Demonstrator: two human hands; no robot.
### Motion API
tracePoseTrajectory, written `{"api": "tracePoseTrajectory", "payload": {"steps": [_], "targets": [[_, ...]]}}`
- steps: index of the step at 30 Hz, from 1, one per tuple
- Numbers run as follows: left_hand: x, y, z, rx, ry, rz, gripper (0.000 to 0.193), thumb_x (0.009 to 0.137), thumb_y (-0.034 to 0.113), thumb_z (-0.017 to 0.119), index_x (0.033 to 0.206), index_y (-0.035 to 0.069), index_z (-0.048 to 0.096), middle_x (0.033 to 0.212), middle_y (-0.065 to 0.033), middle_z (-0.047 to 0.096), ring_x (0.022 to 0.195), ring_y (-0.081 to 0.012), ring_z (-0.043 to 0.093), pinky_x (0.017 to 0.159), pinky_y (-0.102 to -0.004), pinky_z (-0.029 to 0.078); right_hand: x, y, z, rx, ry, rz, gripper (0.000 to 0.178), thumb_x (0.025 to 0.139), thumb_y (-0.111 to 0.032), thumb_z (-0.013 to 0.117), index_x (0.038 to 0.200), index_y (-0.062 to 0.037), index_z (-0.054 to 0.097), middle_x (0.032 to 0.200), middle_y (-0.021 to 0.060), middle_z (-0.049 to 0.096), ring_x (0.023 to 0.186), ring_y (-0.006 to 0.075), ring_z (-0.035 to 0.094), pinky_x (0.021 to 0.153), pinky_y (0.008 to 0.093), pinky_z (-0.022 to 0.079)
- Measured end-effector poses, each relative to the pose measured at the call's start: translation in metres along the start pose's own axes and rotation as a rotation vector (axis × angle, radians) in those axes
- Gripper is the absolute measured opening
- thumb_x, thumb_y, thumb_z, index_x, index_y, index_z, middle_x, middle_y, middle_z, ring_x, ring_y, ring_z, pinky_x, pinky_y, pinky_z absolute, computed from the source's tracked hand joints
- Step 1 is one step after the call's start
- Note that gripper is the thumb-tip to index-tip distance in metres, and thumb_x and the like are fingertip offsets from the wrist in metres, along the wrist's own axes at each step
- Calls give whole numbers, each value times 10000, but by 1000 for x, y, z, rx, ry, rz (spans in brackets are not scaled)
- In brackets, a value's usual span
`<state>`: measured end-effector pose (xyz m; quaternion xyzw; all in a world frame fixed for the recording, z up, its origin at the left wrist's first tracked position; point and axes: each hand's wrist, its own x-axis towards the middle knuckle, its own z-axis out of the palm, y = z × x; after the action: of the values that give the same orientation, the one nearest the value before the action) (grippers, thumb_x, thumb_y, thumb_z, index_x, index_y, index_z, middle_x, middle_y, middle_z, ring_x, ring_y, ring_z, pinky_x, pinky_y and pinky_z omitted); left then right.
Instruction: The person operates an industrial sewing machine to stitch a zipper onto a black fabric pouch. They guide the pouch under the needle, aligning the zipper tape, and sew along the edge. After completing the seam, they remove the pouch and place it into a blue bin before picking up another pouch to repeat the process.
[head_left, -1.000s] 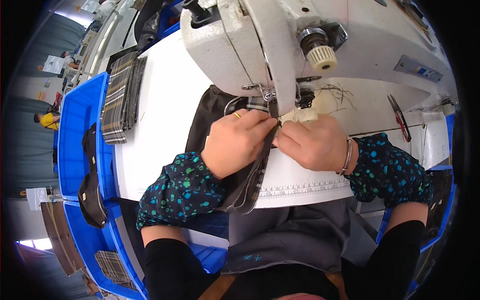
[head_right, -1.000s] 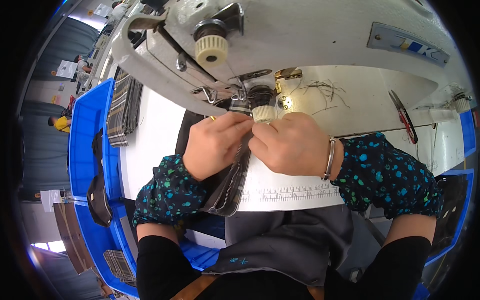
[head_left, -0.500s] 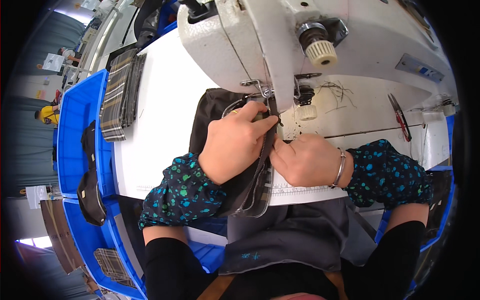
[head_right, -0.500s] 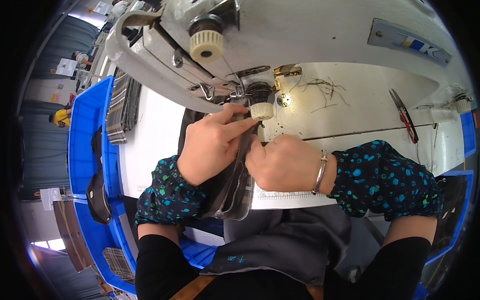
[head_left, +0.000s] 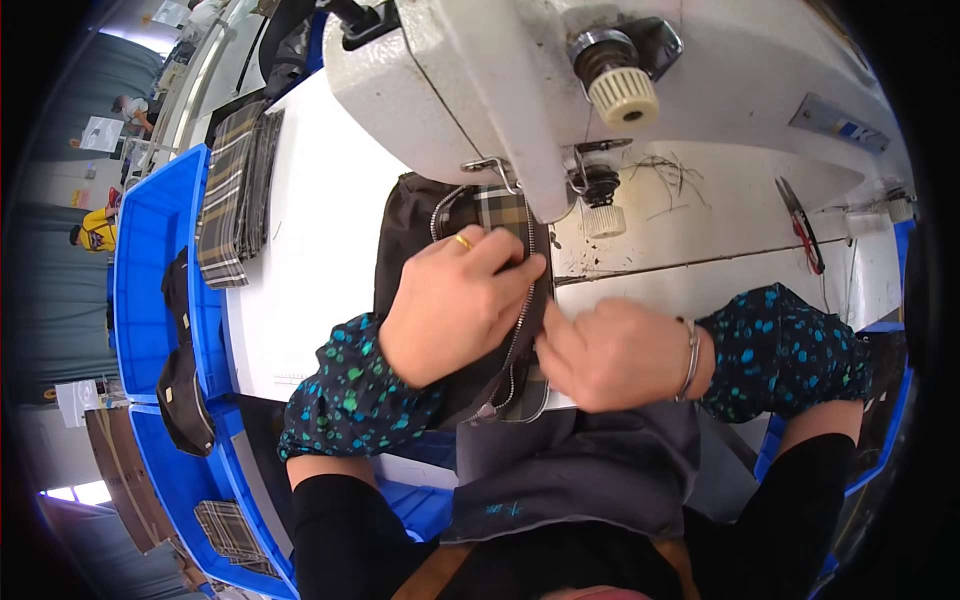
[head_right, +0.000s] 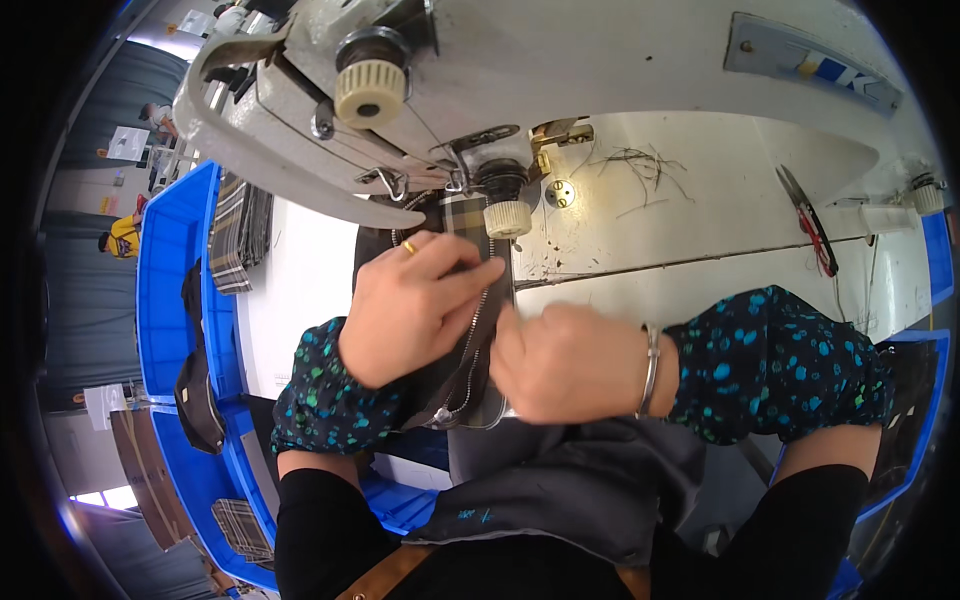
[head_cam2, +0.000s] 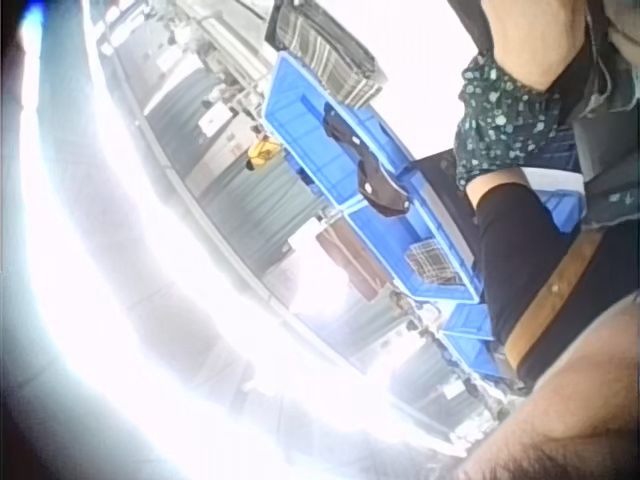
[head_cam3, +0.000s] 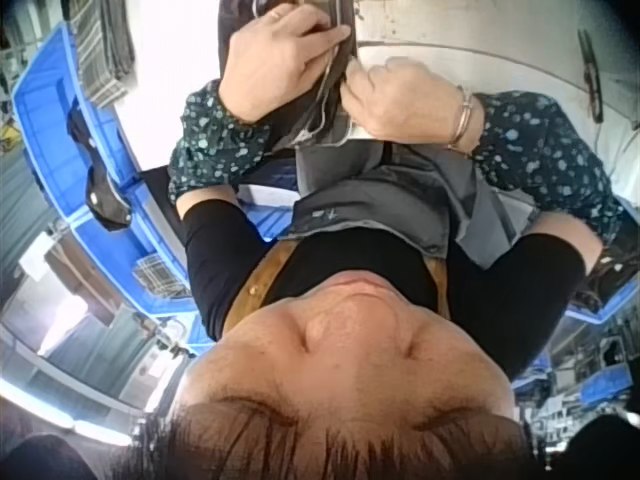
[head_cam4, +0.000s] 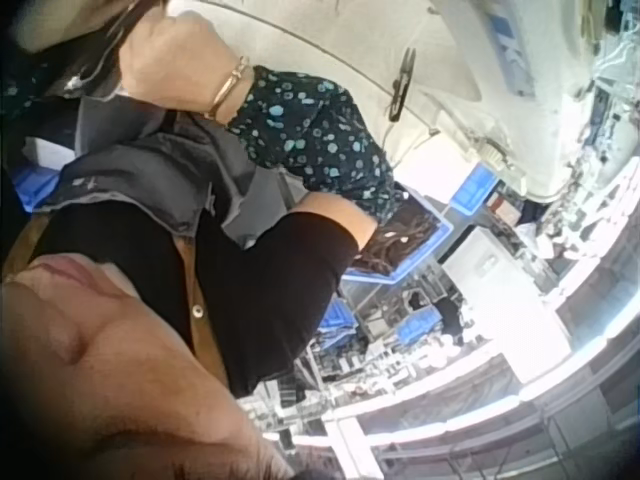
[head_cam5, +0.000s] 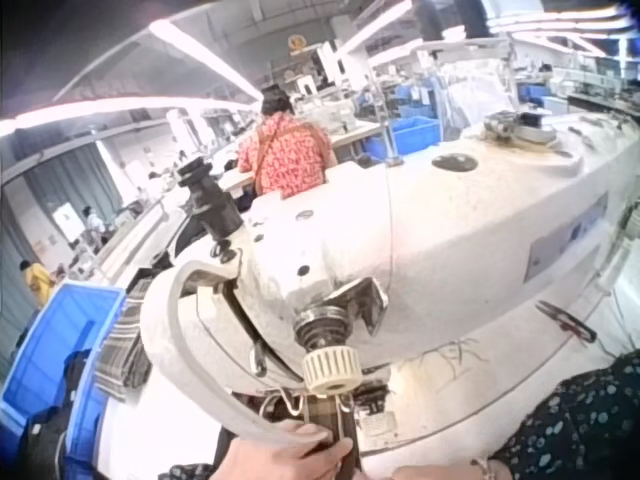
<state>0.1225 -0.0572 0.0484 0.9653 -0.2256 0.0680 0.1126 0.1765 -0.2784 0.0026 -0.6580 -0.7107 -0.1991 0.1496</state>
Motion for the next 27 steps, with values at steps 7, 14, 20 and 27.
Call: {"api": "tracePoseTrajectory", "payload": {"steps": [7,14,20,27], "targets": [[-15,14,3,31,-10,62,391,740,111,801,1131,104,782,1059,-38,666,1034,-254,685,1007,-472,550,-2,-21,1,-108,40,-82,278,751,-184,657,824,68,751,863,303,748,587,185,659,495,264,450],[-16,18,4,60,-6,24,359,765,115,789,1124,130,789,1057,-7,661,1060,-224,676,1056,-535,497,-2,-21,0,-74,64,-95,291,712,-176,665,812,86,746,848,323,737,560,181,639,480,265,444],[-8,9,13,125,85,17,237,819,196,762,1045,138,800,971,20,625,1030,-187,648,1148,-698,355,-3,-12,8,-134,58,-68,265,718,-134,688,834,98,738,854,331,729,506,174,592,435,279,432],[10,-14,19,77,113,-58,182,846,181,764,1017,186,827,969,22,638,1008,-199,658,1152,-729,323,3,12,17,-138,47,24,252,778,-136,680,872,92,733,893,327,736,494,183,632,422,307,470]]}}
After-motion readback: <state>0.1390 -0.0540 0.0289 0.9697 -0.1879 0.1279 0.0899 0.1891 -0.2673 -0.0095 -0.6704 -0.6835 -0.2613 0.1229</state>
